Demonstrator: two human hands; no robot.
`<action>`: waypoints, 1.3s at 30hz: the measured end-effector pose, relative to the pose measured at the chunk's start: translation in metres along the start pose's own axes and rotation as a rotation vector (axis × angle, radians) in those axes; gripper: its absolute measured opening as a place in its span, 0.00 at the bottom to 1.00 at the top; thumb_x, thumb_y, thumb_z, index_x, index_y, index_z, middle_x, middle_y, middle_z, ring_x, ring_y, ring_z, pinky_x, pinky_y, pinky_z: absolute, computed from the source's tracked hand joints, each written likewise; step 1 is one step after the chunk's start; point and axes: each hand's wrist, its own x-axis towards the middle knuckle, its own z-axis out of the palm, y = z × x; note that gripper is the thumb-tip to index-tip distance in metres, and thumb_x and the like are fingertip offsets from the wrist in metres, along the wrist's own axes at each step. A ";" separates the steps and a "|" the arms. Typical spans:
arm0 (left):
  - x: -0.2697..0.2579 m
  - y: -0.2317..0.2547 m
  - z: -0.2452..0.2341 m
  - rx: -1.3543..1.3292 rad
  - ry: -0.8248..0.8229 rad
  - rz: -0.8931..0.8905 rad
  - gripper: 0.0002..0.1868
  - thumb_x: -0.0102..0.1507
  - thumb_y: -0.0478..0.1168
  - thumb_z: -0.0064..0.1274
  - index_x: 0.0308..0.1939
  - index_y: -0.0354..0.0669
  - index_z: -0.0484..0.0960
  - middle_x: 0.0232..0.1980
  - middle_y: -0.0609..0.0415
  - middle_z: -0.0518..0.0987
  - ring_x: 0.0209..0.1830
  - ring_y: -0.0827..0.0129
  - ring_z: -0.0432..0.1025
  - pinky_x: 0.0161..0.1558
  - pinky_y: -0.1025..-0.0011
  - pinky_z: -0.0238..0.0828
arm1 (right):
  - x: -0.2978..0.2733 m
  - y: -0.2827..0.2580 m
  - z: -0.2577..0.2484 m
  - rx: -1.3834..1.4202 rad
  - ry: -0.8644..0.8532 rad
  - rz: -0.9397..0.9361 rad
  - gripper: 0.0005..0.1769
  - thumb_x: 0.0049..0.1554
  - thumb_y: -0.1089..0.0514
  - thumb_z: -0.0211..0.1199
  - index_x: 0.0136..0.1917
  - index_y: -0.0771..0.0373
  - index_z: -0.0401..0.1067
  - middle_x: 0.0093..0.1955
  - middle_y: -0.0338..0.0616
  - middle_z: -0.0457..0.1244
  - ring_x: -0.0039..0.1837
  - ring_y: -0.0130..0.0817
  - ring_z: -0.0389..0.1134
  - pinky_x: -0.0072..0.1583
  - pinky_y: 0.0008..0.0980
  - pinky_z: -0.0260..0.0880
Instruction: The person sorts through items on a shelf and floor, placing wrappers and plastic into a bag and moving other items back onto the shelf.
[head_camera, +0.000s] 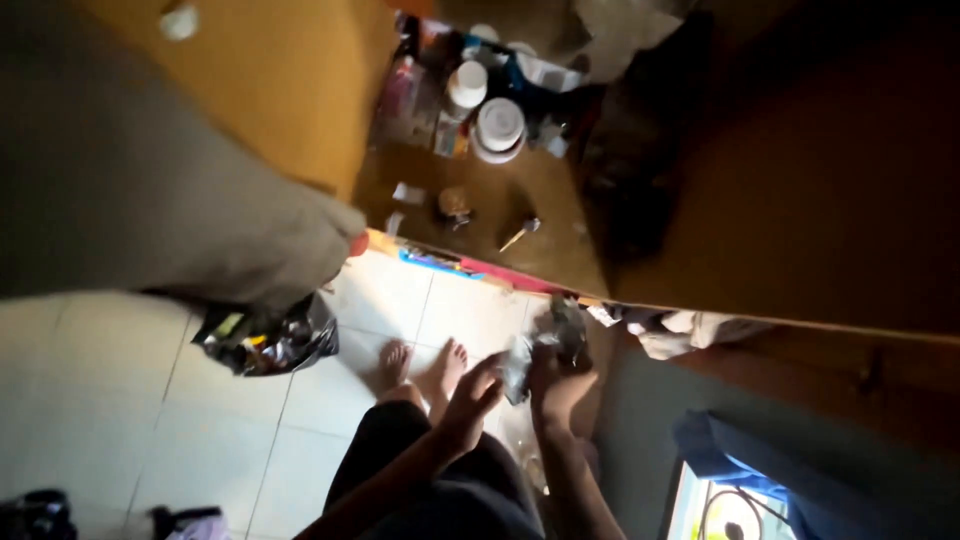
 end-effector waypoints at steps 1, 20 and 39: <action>-0.005 -0.018 -0.011 0.100 0.087 -0.023 0.42 0.61 0.64 0.50 0.72 0.45 0.67 0.77 0.45 0.49 0.73 0.59 0.53 0.66 0.60 0.67 | -0.003 0.000 0.008 -0.091 0.038 -0.017 0.22 0.44 0.66 0.54 0.51 0.64 0.79 0.44 0.41 0.71 0.46 0.24 0.66 0.46 0.30 0.68; -0.128 0.105 -0.147 -0.012 0.289 0.290 0.13 0.57 0.33 0.69 0.42 0.32 0.84 0.33 0.42 0.84 0.34 0.62 0.81 0.33 0.64 0.84 | -0.140 -0.053 0.028 0.583 -0.500 0.038 0.19 0.63 0.52 0.66 0.34 0.61 0.68 0.21 0.45 0.53 0.23 0.29 0.54 0.32 0.24 0.57; -0.385 0.141 -0.238 -0.500 0.012 0.256 0.10 0.56 0.26 0.52 0.32 0.45 0.69 0.25 0.57 0.69 0.25 0.71 0.67 0.32 0.79 0.60 | -0.389 -0.026 0.025 0.375 -1.191 0.123 0.38 0.60 0.38 0.65 0.27 0.75 0.70 0.20 0.52 0.55 0.21 0.26 0.47 0.24 0.21 0.43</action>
